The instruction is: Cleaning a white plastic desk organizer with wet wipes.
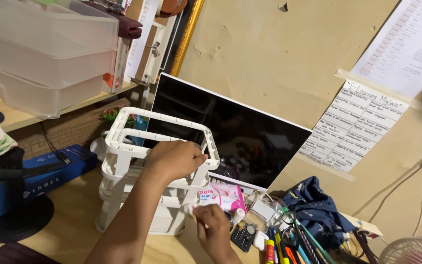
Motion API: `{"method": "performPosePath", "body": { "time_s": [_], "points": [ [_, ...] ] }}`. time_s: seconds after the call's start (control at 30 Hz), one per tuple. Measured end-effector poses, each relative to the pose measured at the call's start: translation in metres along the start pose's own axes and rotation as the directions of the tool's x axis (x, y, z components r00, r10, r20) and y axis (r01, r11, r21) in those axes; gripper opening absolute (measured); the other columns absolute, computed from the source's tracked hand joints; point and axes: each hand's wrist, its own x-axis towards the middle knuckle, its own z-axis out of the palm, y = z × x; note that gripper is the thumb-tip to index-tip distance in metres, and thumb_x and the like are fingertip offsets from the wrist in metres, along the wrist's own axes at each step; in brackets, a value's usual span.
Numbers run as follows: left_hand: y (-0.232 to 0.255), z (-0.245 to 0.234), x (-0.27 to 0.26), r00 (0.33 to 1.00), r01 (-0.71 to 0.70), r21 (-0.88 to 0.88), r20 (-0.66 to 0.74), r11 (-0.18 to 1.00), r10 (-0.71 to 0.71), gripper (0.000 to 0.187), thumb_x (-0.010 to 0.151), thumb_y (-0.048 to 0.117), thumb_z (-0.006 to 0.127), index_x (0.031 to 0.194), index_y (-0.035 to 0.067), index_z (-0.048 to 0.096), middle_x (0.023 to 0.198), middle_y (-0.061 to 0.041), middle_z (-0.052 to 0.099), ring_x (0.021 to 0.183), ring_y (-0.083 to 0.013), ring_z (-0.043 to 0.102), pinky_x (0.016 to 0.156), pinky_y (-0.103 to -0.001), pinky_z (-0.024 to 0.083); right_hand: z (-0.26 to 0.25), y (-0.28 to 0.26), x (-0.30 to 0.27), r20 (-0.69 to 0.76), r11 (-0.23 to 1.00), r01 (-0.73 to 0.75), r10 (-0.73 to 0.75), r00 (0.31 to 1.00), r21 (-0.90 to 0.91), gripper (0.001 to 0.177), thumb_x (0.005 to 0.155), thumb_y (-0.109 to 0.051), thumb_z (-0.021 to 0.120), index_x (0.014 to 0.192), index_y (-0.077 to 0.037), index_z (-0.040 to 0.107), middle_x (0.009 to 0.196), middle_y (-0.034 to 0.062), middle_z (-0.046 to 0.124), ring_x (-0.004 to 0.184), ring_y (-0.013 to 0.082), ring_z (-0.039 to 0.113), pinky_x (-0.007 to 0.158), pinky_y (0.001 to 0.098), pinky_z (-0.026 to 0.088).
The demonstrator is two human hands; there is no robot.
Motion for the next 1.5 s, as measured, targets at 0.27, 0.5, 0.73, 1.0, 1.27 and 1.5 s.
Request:
{"method": "performPosePath", "body": {
  "time_s": [0.27, 0.5, 0.73, 1.0, 1.27, 1.5],
  "points": [
    [0.002, -0.003, 0.000, 0.999, 0.025, -0.024, 0.033, 0.999, -0.025, 0.042, 0.095, 0.051, 0.056, 0.083, 0.017, 0.076, 0.076, -0.009, 0.073, 0.078, -0.0340, 0.073, 0.075, -0.048, 0.056, 0.015, -0.022, 0.006, 0.087, 0.920, 0.343, -0.333, 0.939, -0.191, 0.031, 0.072, 0.008, 0.075, 0.103, 0.001, 0.076, 0.093, 0.0133, 0.068, 0.085, 0.0307, 0.068, 0.069, 0.0384, 0.056],
    [0.004, -0.004, -0.003, 0.999, 0.039, -0.039, 0.011, 0.998, -0.039, 0.040, 0.094, 0.052, 0.057, 0.085, 0.019, 0.077, 0.079, -0.010, 0.074, 0.082, -0.0361, 0.072, 0.074, -0.049, 0.056, 0.027, -0.004, -0.022, 0.210, 0.922, 0.378, -0.355, 0.911, -0.085, 0.027, 0.073, -0.003, 0.084, 0.096, -0.001, 0.071, 0.092, 0.0125, 0.066, 0.083, 0.0305, 0.065, 0.071, 0.0392, 0.055],
    [0.000, 0.001, 0.000, 1.000, 0.012, -0.018, 0.010, 1.000, -0.012, 0.041, 0.094, 0.053, 0.056, 0.086, 0.019, 0.078, 0.080, -0.011, 0.074, 0.083, -0.0359, 0.073, 0.076, -0.049, 0.056, 0.022, -0.011, -0.010, 0.088, 0.926, 0.312, -0.300, 0.950, -0.210, 0.025, 0.075, 0.003, 0.077, 0.099, 0.000, 0.077, 0.094, 0.0119, 0.069, 0.085, 0.0289, 0.068, 0.070, 0.0375, 0.056],
    [0.006, -0.005, -0.005, 0.997, 0.071, -0.031, 0.030, 0.997, -0.070, 0.037, 0.094, 0.051, 0.056, 0.089, 0.021, 0.078, 0.079, -0.010, 0.075, 0.082, -0.0362, 0.072, 0.076, -0.050, 0.055, 0.023, -0.005, -0.019, 0.255, 0.934, 0.333, -0.293, 0.922, -0.132, 0.022, 0.073, -0.005, 0.080, 0.095, -0.003, 0.076, 0.097, 0.0100, 0.071, 0.086, 0.0304, 0.068, 0.073, 0.0381, 0.056],
    [-0.001, 0.005, -0.007, 0.993, -0.050, -0.005, -0.109, 0.999, 0.049, 0.037, 0.097, 0.047, 0.055, 0.093, 0.018, 0.078, 0.087, -0.009, 0.075, 0.087, -0.0333, 0.071, 0.077, -0.049, 0.054, 0.029, -0.011, -0.022, 0.377, 0.979, 0.196, -0.161, 0.912, -0.057, 0.009, 0.086, -0.007, 0.082, 0.083, -0.003, 0.075, 0.085, 0.0123, 0.068, 0.075, 0.0317, 0.067, 0.067, 0.0407, 0.056],
    [-0.076, 0.022, -0.067, 0.440, -0.364, -0.001, -0.881, 0.931, 0.171, 0.037, 0.092, 0.026, 0.066, 0.127, 0.013, 0.070, 0.121, -0.013, 0.061, 0.115, -0.0314, 0.060, 0.102, -0.048, 0.047, 0.030, 0.012, -0.028, 0.102, 0.978, 0.202, -0.196, 0.975, -0.055, 0.023, 0.074, 0.009, 0.066, 0.090, -0.005, 0.075, 0.091, 0.0102, 0.070, 0.090, 0.0272, 0.074, 0.076, 0.0354, 0.061]
  ]
}}
